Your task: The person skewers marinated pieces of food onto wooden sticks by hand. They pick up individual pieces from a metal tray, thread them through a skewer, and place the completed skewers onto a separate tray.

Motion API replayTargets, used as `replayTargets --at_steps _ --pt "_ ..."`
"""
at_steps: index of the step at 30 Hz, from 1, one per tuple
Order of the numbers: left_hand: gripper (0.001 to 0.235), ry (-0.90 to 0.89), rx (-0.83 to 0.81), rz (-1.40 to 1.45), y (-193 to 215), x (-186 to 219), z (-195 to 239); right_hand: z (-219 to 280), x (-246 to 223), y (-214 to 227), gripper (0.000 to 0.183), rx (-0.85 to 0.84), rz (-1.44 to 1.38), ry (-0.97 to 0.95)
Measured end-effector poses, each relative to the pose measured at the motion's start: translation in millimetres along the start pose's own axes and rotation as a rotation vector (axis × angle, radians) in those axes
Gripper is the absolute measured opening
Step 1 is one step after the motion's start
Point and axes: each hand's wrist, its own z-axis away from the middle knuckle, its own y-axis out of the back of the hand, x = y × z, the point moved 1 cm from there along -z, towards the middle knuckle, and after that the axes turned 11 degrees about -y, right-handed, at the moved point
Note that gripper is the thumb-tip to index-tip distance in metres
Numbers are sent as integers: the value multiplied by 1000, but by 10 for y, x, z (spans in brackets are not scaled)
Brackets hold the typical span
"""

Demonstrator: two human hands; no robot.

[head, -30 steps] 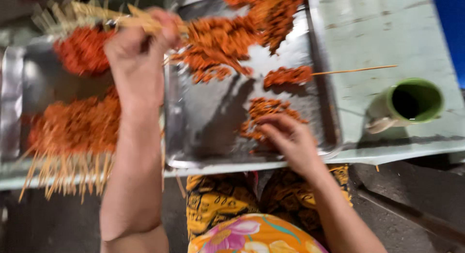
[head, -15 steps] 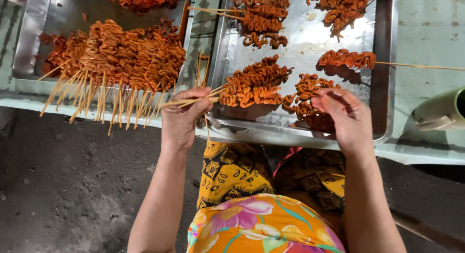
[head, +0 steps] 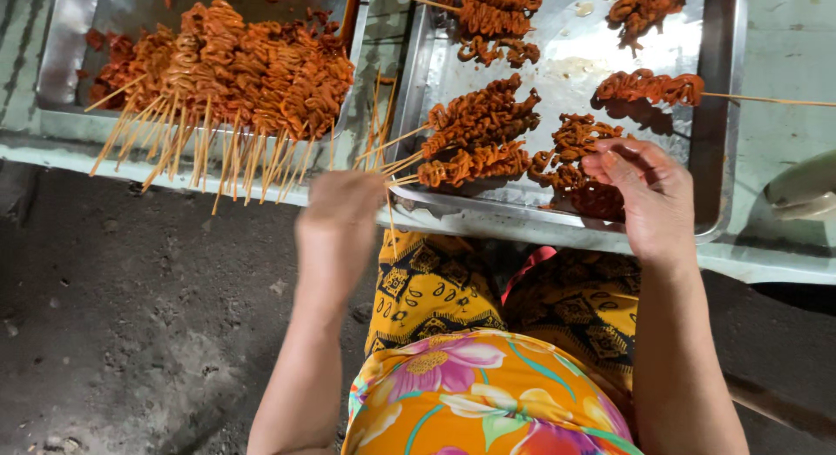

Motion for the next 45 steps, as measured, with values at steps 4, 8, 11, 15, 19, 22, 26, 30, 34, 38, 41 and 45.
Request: replayTargets --at_steps 4,8,11,15,19,22,26,30,34,38,41,45 --pt "22 -187 -171 -54 -330 -25 -69 14 5 -8 21 23 13 -12" --pt "12 -127 -195 -47 -462 -67 -72 13 -9 -6 22 15 -5 -9" --pt "11 -114 -101 49 -426 -54 -58 8 -16 -10 23 26 32 -30" --pt "12 101 -74 328 -397 -62 -90 -3 -22 -10 24 3 -2 -15" --pt "14 186 -40 487 -383 -18 -104 -1 -30 -17 24 16 22 -33" --pt "13 149 -12 476 -416 20 -119 -18 -15 -14 23 11 29 -36" --pt "14 155 -16 536 -502 59 -144 -20 13 7 24 -3 20 -29" --pt "13 55 -14 472 -526 130 -162 -42 33 14 24 -3 7 -45" --pt "12 96 -45 493 -558 147 -166 -28 42 20 25 -7 22 -37" --pt "11 204 -58 544 -614 225 -173 6 -70 -26 27 -21 20 -52" --pt "9 127 -29 537 -763 367 -141 14 -145 -64 29 -78 -110 -117" --pt "10 168 -75 582 -996 607 -16 382 -182 -220 31 150 443 103"
